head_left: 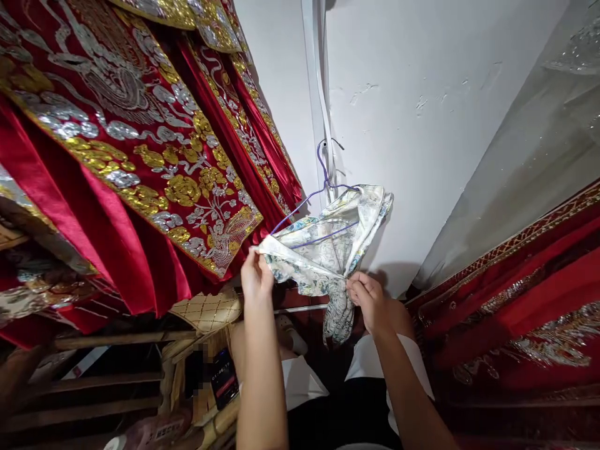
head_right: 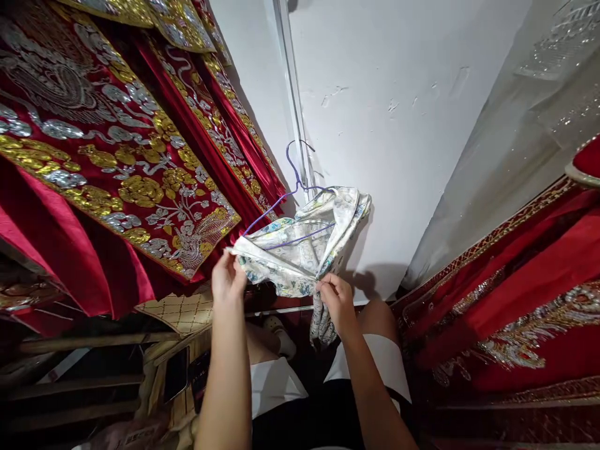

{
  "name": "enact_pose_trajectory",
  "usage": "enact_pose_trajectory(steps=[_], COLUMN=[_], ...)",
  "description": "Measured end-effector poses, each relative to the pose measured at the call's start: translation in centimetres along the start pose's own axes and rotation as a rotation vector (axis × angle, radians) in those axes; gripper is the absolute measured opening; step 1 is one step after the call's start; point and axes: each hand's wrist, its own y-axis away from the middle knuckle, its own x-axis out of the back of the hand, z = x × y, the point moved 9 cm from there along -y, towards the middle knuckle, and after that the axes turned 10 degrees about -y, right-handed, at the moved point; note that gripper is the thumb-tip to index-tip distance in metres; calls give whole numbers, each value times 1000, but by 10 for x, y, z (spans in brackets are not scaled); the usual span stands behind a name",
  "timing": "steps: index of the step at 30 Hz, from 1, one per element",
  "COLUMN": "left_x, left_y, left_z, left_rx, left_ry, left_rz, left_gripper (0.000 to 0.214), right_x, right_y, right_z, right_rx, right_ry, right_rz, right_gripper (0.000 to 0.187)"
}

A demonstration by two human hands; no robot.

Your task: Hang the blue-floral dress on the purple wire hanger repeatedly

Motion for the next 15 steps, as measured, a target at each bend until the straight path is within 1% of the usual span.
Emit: enact_pose_trajectory(steps=[1,3,5,7,8,10,13,14,15], left_x=[12,27,31,29,27,25,23,21,19], left_y=[9,36,65,88,95,102,107,109,112], left_z=[-24,-64,-95,-116,-123,-127,-121,-117,-112], left_rx=[99,210,280,337,354,367,354,341,325], left_ry=[34,41,32,9,-3,-17,-2,2,9], left_rz=[31,56,33,-6,-21,-29,-31,-35,-41], left_gripper=[15,12,19,23,23,21,26,30,33], right_x=[1,5,11,17,17,10,-4,-7,-10], right_y=[6,15,19,21,22,28,50,58,63], right_z=[3,8,10,7,5,8,23,30,35], right_rx=[-14,-52,-86,-104,-119,-198,-359,-408,-442], right_ry=[-25,-32,-20,-2,27,167,437,487,507], right_rz=[9,38,52,21,-30,-218,-549,-624,-672], right_gripper=[24,22,21,20,19,19,17,15,16])
